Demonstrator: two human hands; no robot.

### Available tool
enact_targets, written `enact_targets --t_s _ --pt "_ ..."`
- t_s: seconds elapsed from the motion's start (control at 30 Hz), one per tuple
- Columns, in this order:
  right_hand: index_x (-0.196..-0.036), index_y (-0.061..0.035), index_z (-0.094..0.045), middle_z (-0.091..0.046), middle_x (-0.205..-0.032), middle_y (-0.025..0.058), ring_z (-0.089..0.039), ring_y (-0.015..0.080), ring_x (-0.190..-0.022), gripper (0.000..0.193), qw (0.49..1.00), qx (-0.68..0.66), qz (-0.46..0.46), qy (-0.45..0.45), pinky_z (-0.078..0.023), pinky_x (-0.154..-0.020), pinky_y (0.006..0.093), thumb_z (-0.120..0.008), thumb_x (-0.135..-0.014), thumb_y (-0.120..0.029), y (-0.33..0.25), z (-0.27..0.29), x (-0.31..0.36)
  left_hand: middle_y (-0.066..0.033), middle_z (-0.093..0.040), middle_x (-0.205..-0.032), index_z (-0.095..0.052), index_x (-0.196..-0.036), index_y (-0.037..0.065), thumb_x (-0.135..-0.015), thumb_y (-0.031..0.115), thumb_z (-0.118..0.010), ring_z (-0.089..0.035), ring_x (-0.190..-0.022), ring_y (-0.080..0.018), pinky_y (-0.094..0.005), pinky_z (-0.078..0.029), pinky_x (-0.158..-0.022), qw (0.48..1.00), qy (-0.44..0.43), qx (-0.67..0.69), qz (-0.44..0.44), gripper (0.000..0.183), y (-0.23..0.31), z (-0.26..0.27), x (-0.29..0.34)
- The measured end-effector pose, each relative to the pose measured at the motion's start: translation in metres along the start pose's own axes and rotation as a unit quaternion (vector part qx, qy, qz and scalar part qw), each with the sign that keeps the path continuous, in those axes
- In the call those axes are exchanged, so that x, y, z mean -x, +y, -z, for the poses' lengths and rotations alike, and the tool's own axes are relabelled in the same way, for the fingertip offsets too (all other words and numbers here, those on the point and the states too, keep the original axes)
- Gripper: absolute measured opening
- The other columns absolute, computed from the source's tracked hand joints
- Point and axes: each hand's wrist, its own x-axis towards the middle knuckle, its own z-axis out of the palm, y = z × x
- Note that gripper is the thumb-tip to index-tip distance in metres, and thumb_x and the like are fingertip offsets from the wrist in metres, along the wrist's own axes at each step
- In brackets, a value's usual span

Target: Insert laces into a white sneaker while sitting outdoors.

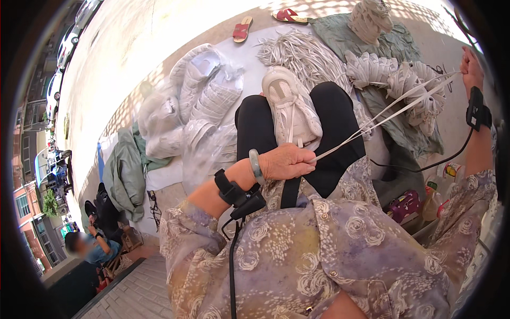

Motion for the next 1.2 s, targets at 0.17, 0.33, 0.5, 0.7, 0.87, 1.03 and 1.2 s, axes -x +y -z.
enact_targets --t_s 0.17,0.33,0.5,0.7,0.87,1.03,1.2 --pt "-0.089 -0.0073 -0.058 -0.039 -0.056 -0.007 -0.024 0.0025 -0.039 0.013 0.997 0.055 -0.011 0.059 -0.018 -0.035 0.0193 -0.059 -0.083 -0.019 0.035 0.046 -0.017 -0.0035 -0.045 -0.058 -0.049 -0.076 0.002 -0.087 0.01 -0.045 -0.043 -0.055 -0.0125 -0.0266 -0.038 -0.054 0.994 0.062 0.091 0.007 0.014 -0.009 -0.01 -0.007" --pt "-0.074 -0.0144 -0.051 -0.036 -0.059 -0.0113 -0.024 -0.0018 -0.044 0.013 0.958 0.127 -0.098 -0.236 -0.017 -0.037 0.0174 -0.061 -0.082 -0.017 0.098 -0.083 0.089 -0.0022 -0.048 -0.056 -0.051 -0.075 0.002 -0.088 0.013 -0.044 -0.045 -0.055 -0.0099 -0.0248 -0.039 -0.055 0.995 0.042 0.066 0.054 0.018 -0.028 -0.014 -0.013" --pt "-0.072 -0.0007 -0.057 -0.047 -0.062 -0.0043 -0.039 0.0038 -0.061 0.011 0.872 0.148 -0.035 -0.465 -0.035 -0.053 0.0222 -0.06 -0.075 -0.011 0.131 -0.201 0.188 0.0012 -0.051 -0.067 -0.054 -0.08 0.003 -0.092 0.018 -0.043 -0.049 -0.065 -0.0053 -0.0207 -0.04 -0.064 0.979 0.026 0.19 0.064 0.022 -0.042 -0.01 -0.013" --pt "-0.086 -0.0061 -0.058 -0.054 -0.062 0.0108 -0.054 0.0218 -0.057 0.023 0.86 0.317 0.182 -0.355 -0.041 -0.054 0.0331 -0.061 -0.07 -0.021 0.13 -0.255 0.224 0.001 -0.051 -0.069 -0.053 -0.079 0.002 -0.092 0.018 -0.043 -0.05 -0.066 -0.0057 -0.0207 -0.04 -0.064 0.988 0.022 0.146 0.053 0.022 -0.048 -0.008 -0.021" --pt "-0.088 -0.0057 -0.06 -0.059 -0.068 0.0143 -0.058 0.0269 -0.066 0.021 0.872 0.329 0.163 -0.323 -0.044 -0.062 0.0356 -0.057 -0.073 -0.019 0.139 -0.268 0.222 0.0008 -0.052 -0.07 -0.054 -0.079 0.002 -0.092 0.019 -0.043 -0.05 -0.066 -0.0059 -0.0212 -0.041 -0.065 0.982 0.025 0.182 0.037 0.023 -0.048 -0.007 -0.019" --pt "-0.088 -0.001 -0.06 -0.059 -0.065 0.0045 -0.052 0.0133 -0.055 0.014 0.903 0.229 0.157 -0.329 -0.042 -0.053 0.0286 -0.058 -0.077 -0.009 0.158 -0.27 0.215 0.0004 -0.054 -0.071 -0.055 -0.082 0.003 -0.091 0.022 -0.045 -0.051 -0.067 -0.0061 -0.0212 -0.041 -0.066 0.973 0.036 0.229 0.018 0.023 -0.048 -0.006 -0.02" --pt "-0.087 -0.0028 -0.063 -0.055 -0.067 -0.0046 -0.037 0.0021 -0.047 0.011 0.894 0.041 -0.231 -0.383 -0.028 -0.041 0.018 -0.06 -0.079 -0.01 0.117 -0.274 0.218 0.0007 -0.055 -0.071 -0.056 -0.084 0.002 -0.091 0.025 -0.047 -0.052 -0.068 -0.0058 -0.0199 -0.041 -0.066 0.967 0.05 0.249 0.023 0.025 -0.054 -0.006 -0.016"
